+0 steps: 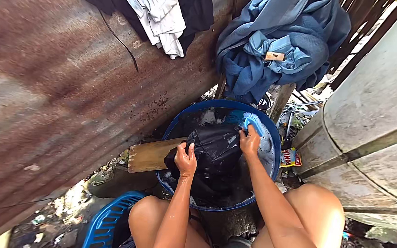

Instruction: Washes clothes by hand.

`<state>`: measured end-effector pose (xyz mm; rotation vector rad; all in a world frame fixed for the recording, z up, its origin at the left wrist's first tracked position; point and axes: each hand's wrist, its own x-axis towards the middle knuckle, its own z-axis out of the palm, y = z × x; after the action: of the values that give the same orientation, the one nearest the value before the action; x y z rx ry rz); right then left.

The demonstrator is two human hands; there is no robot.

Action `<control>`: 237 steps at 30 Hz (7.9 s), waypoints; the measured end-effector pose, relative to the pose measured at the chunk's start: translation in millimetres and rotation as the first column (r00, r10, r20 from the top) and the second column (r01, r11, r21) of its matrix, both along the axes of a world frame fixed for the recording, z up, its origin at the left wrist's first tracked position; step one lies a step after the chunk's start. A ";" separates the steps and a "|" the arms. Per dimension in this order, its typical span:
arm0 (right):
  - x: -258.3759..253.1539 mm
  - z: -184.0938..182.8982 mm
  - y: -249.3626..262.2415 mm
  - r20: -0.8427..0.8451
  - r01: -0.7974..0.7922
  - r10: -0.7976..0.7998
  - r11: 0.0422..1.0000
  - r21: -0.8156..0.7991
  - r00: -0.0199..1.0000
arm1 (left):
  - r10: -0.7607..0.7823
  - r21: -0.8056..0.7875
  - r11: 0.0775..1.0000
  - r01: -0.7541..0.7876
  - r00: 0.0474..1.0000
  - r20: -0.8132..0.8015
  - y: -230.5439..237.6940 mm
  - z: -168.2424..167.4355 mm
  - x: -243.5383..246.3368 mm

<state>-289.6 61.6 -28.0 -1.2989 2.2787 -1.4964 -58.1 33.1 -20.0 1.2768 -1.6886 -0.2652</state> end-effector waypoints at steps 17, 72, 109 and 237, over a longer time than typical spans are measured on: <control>142.2 50.2 -16.9 0.115 -0.388 0.374 0.829 0.403 0.920 | 0.230 0.624 0.663 0.413 0.681 -0.695 -35.9 -55.1 9.6; 132.6 6.8 -22.0 0.174 -0.446 0.495 0.507 0.737 0.851 | 0.382 0.643 0.632 0.432 0.549 -0.744 -30.4 -81.2 6.6; 71.9 10.2 -4.4 0.016 -0.081 0.092 0.771 0.631 0.996 | 0.327 0.691 0.607 0.393 0.669 -0.668 -32.4 -72.6 -1.4; 171.2 -12.8 -76.5 -0.032 -0.398 0.494 0.735 0.550 0.869 | 0.416 0.792 0.400 0.460 0.679 -0.605 -79.1 41.9 101.1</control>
<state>-118.5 -15.0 -40.8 -1.6712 2.0280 -0.5508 43.0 -46.0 21.9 1.5470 -0.6867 -1.7575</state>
